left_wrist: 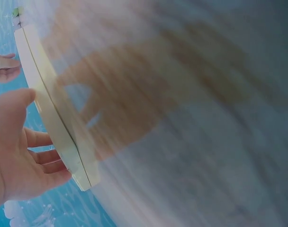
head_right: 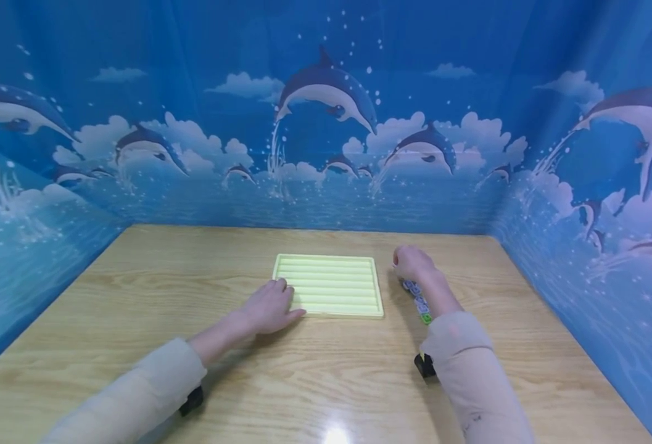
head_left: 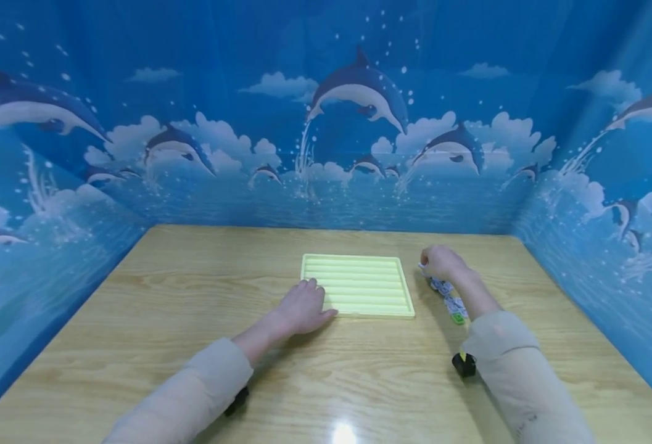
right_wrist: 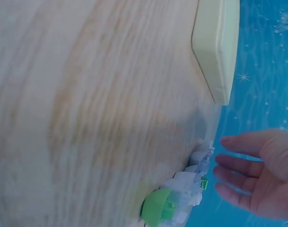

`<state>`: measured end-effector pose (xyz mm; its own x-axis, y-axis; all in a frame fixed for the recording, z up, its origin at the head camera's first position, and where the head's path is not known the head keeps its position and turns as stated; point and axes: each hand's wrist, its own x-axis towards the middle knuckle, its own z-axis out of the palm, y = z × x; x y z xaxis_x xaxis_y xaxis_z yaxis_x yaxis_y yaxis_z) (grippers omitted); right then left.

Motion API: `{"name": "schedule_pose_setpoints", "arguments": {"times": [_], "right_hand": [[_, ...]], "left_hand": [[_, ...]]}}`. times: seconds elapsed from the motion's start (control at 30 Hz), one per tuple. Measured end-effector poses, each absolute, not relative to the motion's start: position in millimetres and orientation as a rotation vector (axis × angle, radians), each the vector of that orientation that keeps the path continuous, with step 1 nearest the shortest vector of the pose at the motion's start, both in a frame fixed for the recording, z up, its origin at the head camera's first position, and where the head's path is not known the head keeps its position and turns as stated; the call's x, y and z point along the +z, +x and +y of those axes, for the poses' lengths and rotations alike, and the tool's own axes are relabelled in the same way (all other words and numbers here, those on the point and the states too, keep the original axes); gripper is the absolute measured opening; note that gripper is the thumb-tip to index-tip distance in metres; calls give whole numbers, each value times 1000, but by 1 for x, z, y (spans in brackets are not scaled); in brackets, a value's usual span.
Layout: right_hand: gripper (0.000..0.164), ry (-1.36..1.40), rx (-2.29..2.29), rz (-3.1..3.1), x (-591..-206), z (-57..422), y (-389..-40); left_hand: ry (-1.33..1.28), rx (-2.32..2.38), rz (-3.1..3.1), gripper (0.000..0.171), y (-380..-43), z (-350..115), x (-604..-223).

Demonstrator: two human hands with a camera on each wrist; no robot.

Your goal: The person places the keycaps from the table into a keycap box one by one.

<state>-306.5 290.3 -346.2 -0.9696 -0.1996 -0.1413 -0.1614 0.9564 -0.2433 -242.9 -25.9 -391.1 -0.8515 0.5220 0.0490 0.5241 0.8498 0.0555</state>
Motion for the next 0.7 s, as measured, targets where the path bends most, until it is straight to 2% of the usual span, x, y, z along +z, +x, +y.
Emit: {"name": "schedule_pose_setpoints", "arguments": {"times": [0.37, 0.5, 0.7], "right_hand": [[10, -298, -168, 2893, -359, 288, -313], [13, -319, -156, 2899, -360, 286, -314], [26, -350, -186, 2921, -355, 283, -313]], "left_hand": [[-875, -61, -3018, 57, -241, -27, -392], [-875, -72, -3004, 56, -242, -28, -392], [-902, -78, -2968, 52, -245, -29, -393]]}}
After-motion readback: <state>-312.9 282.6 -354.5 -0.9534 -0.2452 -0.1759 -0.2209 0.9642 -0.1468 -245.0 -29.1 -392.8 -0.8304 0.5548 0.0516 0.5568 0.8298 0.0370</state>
